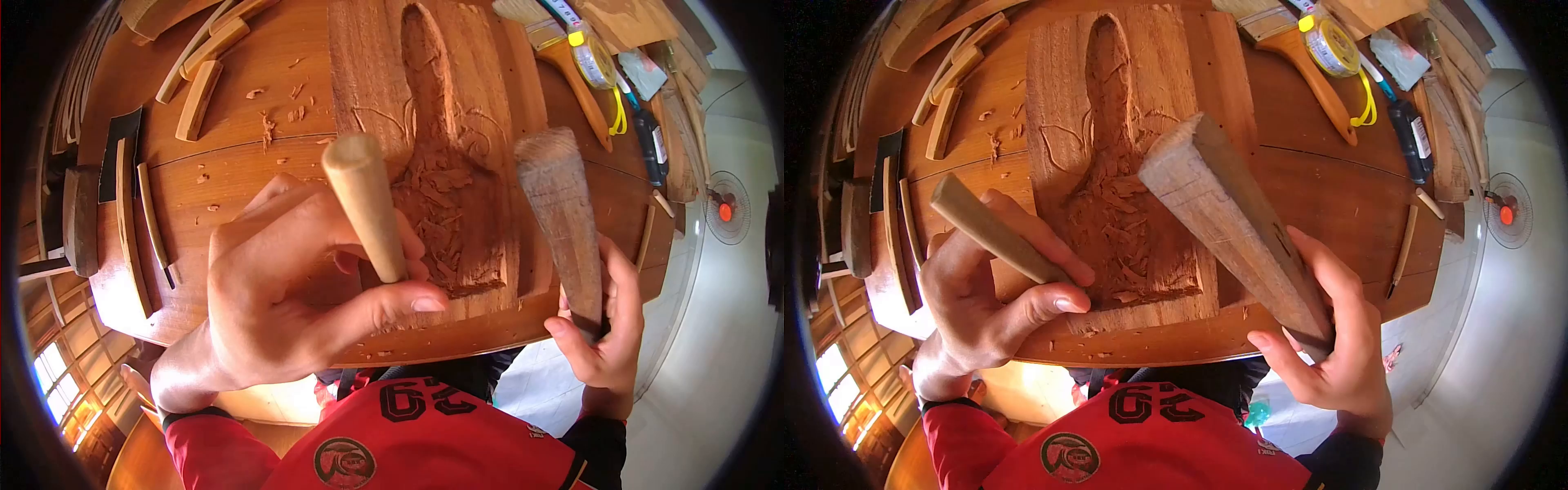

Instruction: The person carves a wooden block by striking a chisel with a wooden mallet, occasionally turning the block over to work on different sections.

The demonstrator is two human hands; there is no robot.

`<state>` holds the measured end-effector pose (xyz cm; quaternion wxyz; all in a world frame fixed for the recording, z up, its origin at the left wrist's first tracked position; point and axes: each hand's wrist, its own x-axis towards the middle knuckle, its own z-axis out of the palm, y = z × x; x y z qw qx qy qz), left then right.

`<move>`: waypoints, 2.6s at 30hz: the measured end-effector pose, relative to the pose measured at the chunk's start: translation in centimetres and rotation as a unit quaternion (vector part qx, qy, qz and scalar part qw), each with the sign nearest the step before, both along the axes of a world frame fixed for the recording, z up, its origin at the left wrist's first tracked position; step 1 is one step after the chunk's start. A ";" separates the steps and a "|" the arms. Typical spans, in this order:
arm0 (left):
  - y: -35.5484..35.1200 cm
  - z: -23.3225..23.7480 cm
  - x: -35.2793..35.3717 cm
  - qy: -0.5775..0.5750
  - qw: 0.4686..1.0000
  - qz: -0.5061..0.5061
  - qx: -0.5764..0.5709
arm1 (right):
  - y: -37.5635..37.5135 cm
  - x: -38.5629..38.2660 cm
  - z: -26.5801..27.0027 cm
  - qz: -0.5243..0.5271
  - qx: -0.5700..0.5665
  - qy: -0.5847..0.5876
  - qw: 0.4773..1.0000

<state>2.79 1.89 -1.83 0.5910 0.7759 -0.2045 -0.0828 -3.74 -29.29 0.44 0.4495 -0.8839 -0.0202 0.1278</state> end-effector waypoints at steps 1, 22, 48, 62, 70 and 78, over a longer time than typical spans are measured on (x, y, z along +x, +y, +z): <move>-0.1 0.1 -0.3 0.013 1.000 0.015 -0.006 | 0.0 0.0 0.5 -0.001 0.003 -0.004 1.000; 0.6 -0.7 -0.9 -0.136 0.987 0.000 0.091 | 3.1 5.5 11.2 0.281 -0.196 -0.182 0.922; 1.8 1.5 -0.9 -0.063 0.991 -0.056 0.108 | 4.1 4.9 12.3 0.255 -0.211 -0.219 0.918; 1.6 1.4 -1.5 -0.127 0.981 -0.056 0.134 | 6.1 5.4 12.7 0.287 -0.208 -0.208 0.911; 1.1 0.8 -1.6 -0.186 0.975 -0.027 0.116 | 6.0 4.1 12.1 0.235 -0.146 -0.194 0.941; 1.2 0.8 -2.2 -0.213 0.964 -0.030 0.154 | 5.3 3.8 12.4 0.303 -0.216 -0.218 0.902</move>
